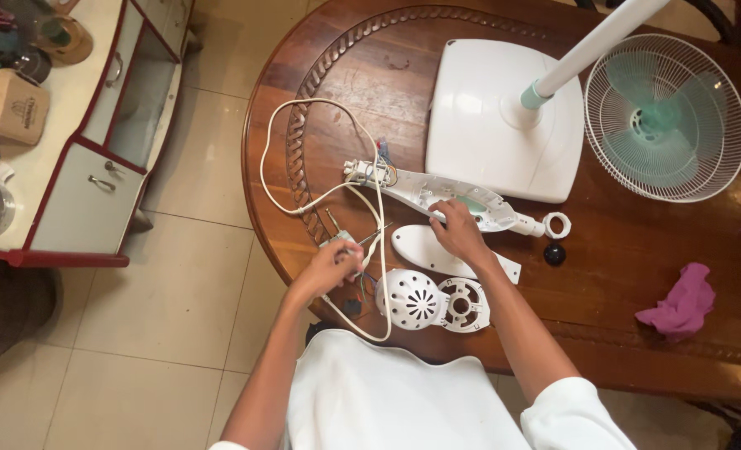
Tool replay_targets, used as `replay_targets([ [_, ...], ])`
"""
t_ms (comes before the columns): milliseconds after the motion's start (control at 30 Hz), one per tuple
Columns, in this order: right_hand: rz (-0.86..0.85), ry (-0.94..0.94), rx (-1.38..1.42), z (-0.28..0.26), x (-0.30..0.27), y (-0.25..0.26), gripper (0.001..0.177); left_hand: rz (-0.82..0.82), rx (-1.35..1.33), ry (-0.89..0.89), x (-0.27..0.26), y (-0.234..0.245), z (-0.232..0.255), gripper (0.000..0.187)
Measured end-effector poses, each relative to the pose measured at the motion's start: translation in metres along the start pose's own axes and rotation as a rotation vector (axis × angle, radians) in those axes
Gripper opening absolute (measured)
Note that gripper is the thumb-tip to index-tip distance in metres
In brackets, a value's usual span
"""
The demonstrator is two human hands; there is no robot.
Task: The person disassembles a small white plastic fan component, removes a black cap, and uses a screwdriver to adjust internal parts. They then wipe the component with a pink cloth and place it on the table among other fan parts.
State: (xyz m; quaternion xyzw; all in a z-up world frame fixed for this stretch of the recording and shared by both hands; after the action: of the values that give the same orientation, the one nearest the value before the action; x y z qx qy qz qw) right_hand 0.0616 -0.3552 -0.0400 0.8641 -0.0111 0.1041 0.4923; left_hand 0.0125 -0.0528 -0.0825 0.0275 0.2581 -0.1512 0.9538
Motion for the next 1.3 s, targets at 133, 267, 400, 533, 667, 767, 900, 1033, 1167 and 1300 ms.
replay_targets([
  [133,-0.057,-0.153,0.129,0.0,0.008,0.014,0.027,0.091,-0.09,-0.139,0.037,0.011,0.019,0.034],
  [267,0.009,-0.066,0.011,-0.006,0.009,0.029,0.031,0.304,0.017,-0.124,0.074,0.023,0.044,0.038],
  [400,-0.001,-0.022,-0.159,-0.008,0.017,0.027,0.051,0.237,0.196,0.045,0.116,-0.003,0.058,0.045],
  [533,-0.038,0.091,-0.263,-0.015,0.032,0.014,0.079,0.264,0.096,-0.148,0.134,-0.036,0.075,0.044],
  [667,-0.062,0.165,-0.269,-0.016,0.044,-0.006,0.096,0.42,-0.028,-0.135,0.115,-0.032,0.095,0.037],
  [767,-0.056,0.183,-0.287,-0.017,0.05,-0.013,0.101,0.359,-0.169,-0.216,0.088,-0.022,0.123,0.034],
  [900,-0.117,0.072,-0.266,-0.019,0.061,-0.011,0.107,0.348,-0.252,-0.322,0.048,0.011,0.126,0.036],
  [1033,-0.108,0.04,-0.188,-0.018,0.059,-0.003,0.088,0.376,-0.309,-0.295,0.007,0.053,0.104,0.052],
  [1167,-0.014,0.042,-0.124,-0.012,0.041,0.015,0.088,0.302,-0.35,-0.195,-0.019,0.072,0.095,0.03],
  [1300,0.088,0.012,-0.145,-0.002,0.018,0.046,0.088,0.184,-0.344,-0.179,-0.029,0.078,0.094,0.026],
])
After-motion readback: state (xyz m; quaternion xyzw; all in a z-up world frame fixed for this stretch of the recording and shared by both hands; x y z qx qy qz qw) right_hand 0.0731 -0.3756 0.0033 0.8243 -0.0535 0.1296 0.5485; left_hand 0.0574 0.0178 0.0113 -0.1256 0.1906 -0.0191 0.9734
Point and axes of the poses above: each hand's wrist, its own x-axis towards the middle knuckle, its own y-axis out of the back of the hand, z = x × y, the point moved 4 cm from there along x, towards the middle knuckle, and after that the axes turned 10 degrees about z, right-handed, at the moved point
